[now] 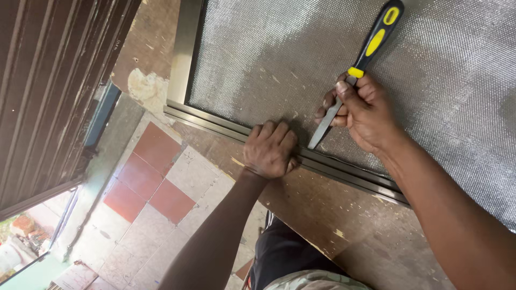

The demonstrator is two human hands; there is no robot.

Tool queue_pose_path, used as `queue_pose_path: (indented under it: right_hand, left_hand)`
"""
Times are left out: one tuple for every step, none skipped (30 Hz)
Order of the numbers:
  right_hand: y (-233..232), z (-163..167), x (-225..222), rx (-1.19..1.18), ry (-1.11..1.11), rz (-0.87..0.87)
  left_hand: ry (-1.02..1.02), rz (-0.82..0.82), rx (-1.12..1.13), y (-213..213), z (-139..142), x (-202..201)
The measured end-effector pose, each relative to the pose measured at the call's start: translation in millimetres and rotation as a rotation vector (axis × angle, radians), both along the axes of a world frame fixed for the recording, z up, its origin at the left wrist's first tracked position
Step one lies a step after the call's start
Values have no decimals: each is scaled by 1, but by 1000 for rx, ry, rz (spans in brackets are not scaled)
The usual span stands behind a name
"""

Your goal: The person secures a mesh screen into a metal frame using a utility knife and a red plastic squeegee tool. They press the screen into the frame's groove along each side, trim the excess material with scissors, and smooth the edges to ensure a tight fit.

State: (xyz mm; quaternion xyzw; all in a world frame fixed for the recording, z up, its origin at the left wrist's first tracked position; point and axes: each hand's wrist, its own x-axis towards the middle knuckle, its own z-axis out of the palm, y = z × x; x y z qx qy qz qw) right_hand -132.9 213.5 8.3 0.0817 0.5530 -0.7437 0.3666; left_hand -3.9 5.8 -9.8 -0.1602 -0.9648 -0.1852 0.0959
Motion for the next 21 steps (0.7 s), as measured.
queue_pose_path:
  right_hand:
    - [-2, 0, -1, 31, -27, 6]
    - [-2, 0, -1, 53, -48, 1]
    - [-4, 0, 0, 73, -68, -4]
    - [-5, -1, -1, 93, -84, -11]
    - [-7, -2, 0, 68, -99, -25]
    - [-8, -4, 0, 45, -118, -36]
    - [-10, -6, 1, 15, -128, -49]
    - [-11, -8, 1, 48, -129, -35]
    - [-12, -10, 1, 87, -135, -16]
    - [-12, -12, 5, 126, -150, 6]
    - [-13, -13, 9, 111, -138, 2]
    - [-12, -13, 11, 97, -119, -4]
    - [-13, -14, 12, 76, -86, -15]
    - [-13, -13, 14, 91, -36, 11]
    - [-15, -11, 14, 110, 10, 43]
    - [-18, -9, 14, 126, 56, 76]
    - [-21, -7, 11, 121, 73, 109]
    - [-28, -6, 7, 119, 87, 140]
    - [-33, -4, 3, 116, 104, 170]
    - [-35, -1, -3, 145, 70, 168]
    - [-35, 2, -9, 181, 33, 166]
  left_hand:
    - [2, -1, 4, 0, 0, 0]
    - [-8, 2, -1, 0, 0, 0]
    - [-17, 3, -7, 0, 1, 0]
    - [-21, 4, -14, 0, 1, -1]
    - [-24, 8, -9, 1, 2, -2]
    - [-30, 14, -3, 1, 2, -1]
    - [-28, 19, -3, 1, 2, -2]
    - [-20, 15, -1, 1, 3, -2]
    - [-18, 16, 8, 1, 3, -2]
    - [-25, 18, 16, 1, 3, -1]
    - [-32, 21, 15, 1, 5, 1]
    - [-34, 23, 15, 1, 5, 1]
    - [-19, 19, 9, 1, 5, 0]
    - [-36, 2, 10, 1, 6, 0]
    - [-57, -10, 15, 1, 7, -1]
    - [-78, -21, 18, 1, 8, -1]
    - [-61, -18, 6, 0, 9, -2]
    - [-48, -17, -4, 0, 10, -2]
    - [-32, -18, -15, 1, 11, -3]
    - [-23, -22, -10, 0, 11, -4]
    - [-18, -27, 2, 0, 11, -4]
